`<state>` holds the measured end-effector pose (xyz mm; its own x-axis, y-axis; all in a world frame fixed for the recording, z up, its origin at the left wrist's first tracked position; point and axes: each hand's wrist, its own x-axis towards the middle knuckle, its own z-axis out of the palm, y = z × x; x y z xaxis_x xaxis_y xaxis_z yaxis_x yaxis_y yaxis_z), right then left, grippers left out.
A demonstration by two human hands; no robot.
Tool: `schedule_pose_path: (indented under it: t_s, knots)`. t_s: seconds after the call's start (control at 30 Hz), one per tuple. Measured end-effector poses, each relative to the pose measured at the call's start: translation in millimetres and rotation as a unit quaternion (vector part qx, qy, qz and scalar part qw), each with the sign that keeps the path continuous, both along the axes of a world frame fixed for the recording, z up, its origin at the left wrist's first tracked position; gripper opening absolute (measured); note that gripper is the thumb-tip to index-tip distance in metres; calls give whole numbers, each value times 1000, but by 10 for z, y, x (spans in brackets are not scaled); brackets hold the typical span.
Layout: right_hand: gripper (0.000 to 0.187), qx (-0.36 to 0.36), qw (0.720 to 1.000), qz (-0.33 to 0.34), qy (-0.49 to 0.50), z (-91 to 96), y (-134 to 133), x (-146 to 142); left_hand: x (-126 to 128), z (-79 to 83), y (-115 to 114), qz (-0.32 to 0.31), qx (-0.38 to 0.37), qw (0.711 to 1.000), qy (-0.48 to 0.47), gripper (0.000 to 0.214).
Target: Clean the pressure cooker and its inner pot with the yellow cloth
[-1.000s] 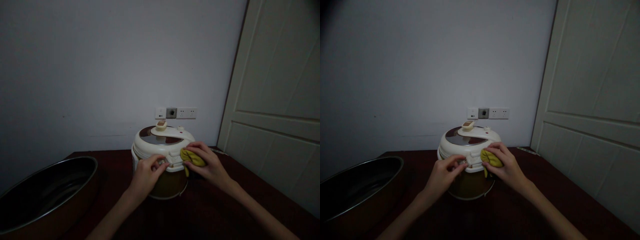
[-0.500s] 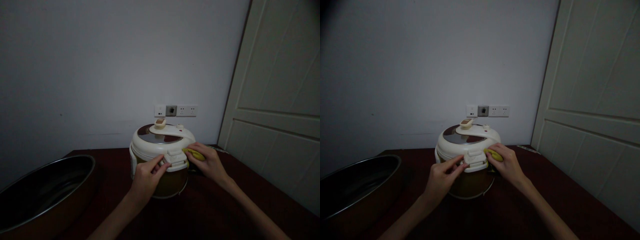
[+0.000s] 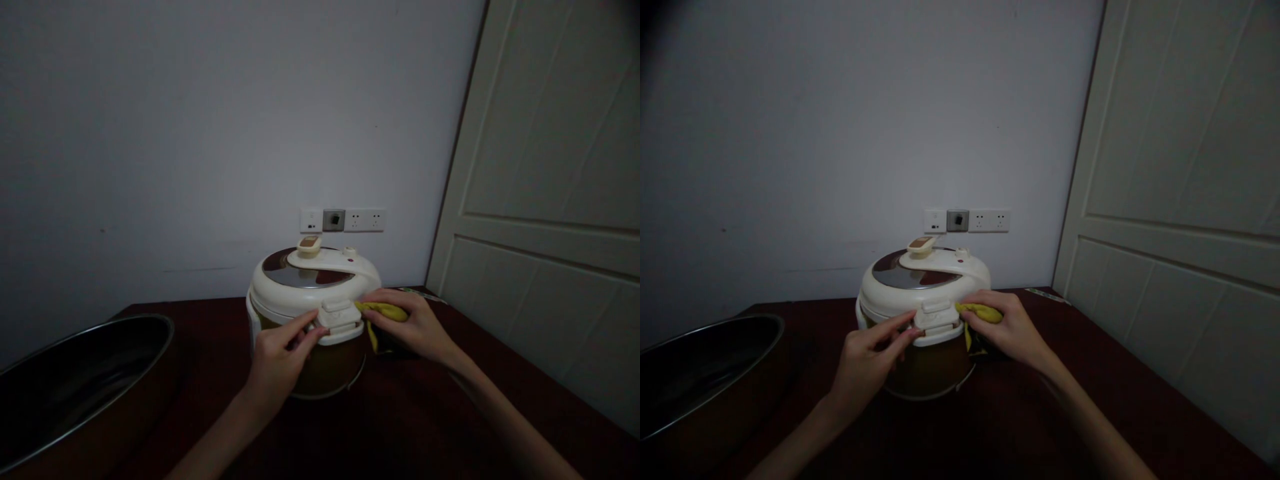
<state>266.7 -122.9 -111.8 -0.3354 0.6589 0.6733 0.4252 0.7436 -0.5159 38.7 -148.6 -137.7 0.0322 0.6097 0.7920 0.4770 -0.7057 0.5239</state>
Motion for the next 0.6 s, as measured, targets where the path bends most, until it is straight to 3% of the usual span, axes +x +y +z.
schedule_pose_path:
  t_s: [0.13,0.33,0.6]
  knots:
    - [19,33,999,-24,34,-39,35,-43,10,3,-3,-1,-20,1000,-10,25]
    - [19,38,998,41,-24,27,-8,0,20,13,-14,-5,-28,1000,-11,26]
    - [16,50,998,32,24,-16,8,-33,13,11,-29,-7,-25,1000,-9,28]
